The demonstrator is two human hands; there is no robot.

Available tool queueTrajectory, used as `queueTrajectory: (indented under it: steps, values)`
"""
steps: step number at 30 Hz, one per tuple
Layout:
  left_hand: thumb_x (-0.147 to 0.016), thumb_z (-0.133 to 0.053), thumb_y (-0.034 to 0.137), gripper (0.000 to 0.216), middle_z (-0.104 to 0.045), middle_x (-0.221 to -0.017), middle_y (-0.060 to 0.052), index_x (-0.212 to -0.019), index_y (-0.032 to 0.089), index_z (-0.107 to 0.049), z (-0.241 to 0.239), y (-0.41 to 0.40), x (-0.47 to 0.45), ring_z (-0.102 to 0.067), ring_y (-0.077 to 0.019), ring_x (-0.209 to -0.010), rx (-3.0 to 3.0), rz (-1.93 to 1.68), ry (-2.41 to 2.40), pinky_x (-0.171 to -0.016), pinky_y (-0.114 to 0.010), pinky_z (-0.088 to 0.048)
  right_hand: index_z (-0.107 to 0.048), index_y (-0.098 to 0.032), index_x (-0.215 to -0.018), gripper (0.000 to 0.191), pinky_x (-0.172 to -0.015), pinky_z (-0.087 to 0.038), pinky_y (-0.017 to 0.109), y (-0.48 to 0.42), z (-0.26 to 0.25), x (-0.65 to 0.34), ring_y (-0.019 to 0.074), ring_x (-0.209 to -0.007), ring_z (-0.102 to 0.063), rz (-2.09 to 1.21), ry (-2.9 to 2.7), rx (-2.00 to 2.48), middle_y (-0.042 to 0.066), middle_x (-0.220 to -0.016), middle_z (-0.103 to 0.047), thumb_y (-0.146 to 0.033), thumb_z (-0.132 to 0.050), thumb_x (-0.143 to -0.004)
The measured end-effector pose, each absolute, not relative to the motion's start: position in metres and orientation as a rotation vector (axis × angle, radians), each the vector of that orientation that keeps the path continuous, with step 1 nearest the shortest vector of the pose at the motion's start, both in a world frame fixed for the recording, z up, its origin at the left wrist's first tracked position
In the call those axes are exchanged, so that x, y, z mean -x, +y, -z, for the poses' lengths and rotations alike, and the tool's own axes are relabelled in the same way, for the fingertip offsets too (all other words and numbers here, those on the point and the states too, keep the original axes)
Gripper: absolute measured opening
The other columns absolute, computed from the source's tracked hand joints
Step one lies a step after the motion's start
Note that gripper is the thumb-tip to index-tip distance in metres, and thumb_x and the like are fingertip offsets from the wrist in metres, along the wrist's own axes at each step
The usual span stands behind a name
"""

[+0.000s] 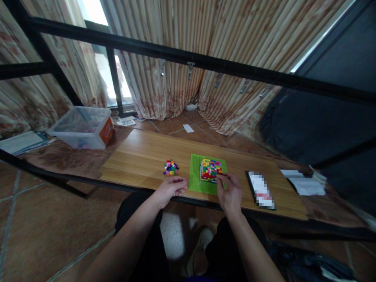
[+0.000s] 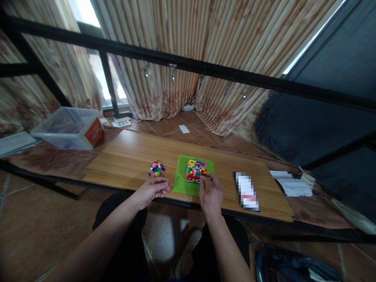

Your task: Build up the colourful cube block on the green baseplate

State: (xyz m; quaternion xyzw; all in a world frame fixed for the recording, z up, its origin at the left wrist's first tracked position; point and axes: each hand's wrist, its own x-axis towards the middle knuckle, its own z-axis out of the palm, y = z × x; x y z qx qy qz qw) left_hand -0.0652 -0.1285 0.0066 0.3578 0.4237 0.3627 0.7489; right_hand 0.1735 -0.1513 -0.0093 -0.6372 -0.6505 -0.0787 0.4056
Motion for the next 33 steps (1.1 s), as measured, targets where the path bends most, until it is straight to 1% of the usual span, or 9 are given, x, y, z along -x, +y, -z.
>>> queueTrajectory:
  steps: [4, 8, 14, 19, 24, 28, 33]
  values:
    - [-0.066, -0.08, 0.034, 0.031, -0.065, -0.071, -0.001, -0.084, 0.013, -0.066, -0.007, -0.129, 0.065, -0.055, -0.0061, -0.058, -0.795, -0.792, 0.942, -0.057, -0.02, -0.041, -0.072, -0.021, -0.102, 0.028, -0.087, -0.05, 0.04, -0.156, 0.016, -0.173, 0.0242, -0.101, -0.058, 0.32, -1.705, 1.643, 0.012, -0.106, -0.063, -0.03, -0.047, -0.094]
    - [-0.065, -0.08, 0.035, 0.032, -0.064, -0.07, -0.001, -0.084, 0.013, -0.067, -0.006, -0.129, 0.065, -0.054, -0.0063, -0.058, -0.807, -0.789, 0.953, -0.057, -0.02, -0.041, -0.071, -0.023, -0.106, 0.029, -0.087, -0.05, 0.041, -0.158, 0.019, -0.174, 0.0244, -0.102, -0.057, 0.348, -1.739, 1.639, 0.012, -0.108, -0.062, -0.027, -0.045, -0.094]
    - [-0.065, -0.081, 0.034, 0.031, -0.064, -0.07, -0.001, -0.083, 0.013, -0.067, -0.006, -0.129, 0.065, -0.054, -0.0062, -0.057, -0.809, -0.788, 0.964, -0.057, -0.02, -0.041, -0.071, -0.023, -0.109, 0.032, -0.087, -0.051, 0.042, -0.155, 0.021, -0.172, 0.0242, -0.103, -0.057, 0.293, -1.738, 1.62, 0.012, -0.109, -0.061, -0.027, -0.042, -0.095]
    - [-0.065, -0.08, 0.034, 0.03, -0.065, -0.07, -0.002, -0.083, 0.013, -0.067, -0.007, -0.13, 0.065, -0.054, -0.0065, -0.057, -0.812, -0.796, 0.969, -0.056, -0.02, -0.041, -0.071, -0.023, -0.108, 0.032, -0.086, -0.053, 0.043, -0.154, 0.026, -0.172, 0.0227, -0.097, -0.059, 0.233, -1.679, 1.578, 0.012, -0.112, -0.059, -0.03, -0.042, -0.095]
    - [-0.065, -0.08, 0.033, 0.03, -0.065, -0.07, -0.002, -0.083, 0.013, -0.067, -0.007, -0.13, 0.065, -0.054, -0.0066, -0.057, -0.815, -0.796, 0.964, -0.056, -0.02, -0.04, -0.069, -0.02, -0.11, 0.033, -0.087, -0.054, 0.042, -0.154, 0.029, -0.169, 0.0227, -0.1, -0.058, 0.23, -1.664, 1.547, 0.013, -0.113, -0.057, -0.029, -0.04, -0.097]
    - [-0.065, -0.08, 0.034, 0.03, -0.065, -0.07, -0.002, -0.082, 0.013, -0.067, -0.007, -0.13, 0.066, -0.054, -0.0068, -0.057, -0.824, -0.801, 0.961, -0.057, -0.021, -0.041, -0.068, -0.021, -0.112, 0.033, -0.091, -0.052, 0.045, -0.156, 0.029, -0.167, 0.0238, -0.105, -0.058, 0.222, -1.641, 1.547, 0.013, -0.113, -0.059, -0.03, -0.039, -0.097]
    - [-0.065, -0.08, 0.034, 0.03, -0.065, -0.069, -0.002, -0.082, 0.013, -0.068, -0.009, -0.131, 0.066, -0.054, -0.0067, -0.057, -0.828, -0.781, 0.97, -0.057, -0.021, -0.04, -0.068, -0.021, -0.111, 0.033, -0.091, -0.053, 0.045, -0.155, 0.03, -0.168, 0.0236, -0.103, -0.058, 0.233, -1.65, 1.54, 0.013, -0.112, -0.059, -0.03, -0.04, -0.098]
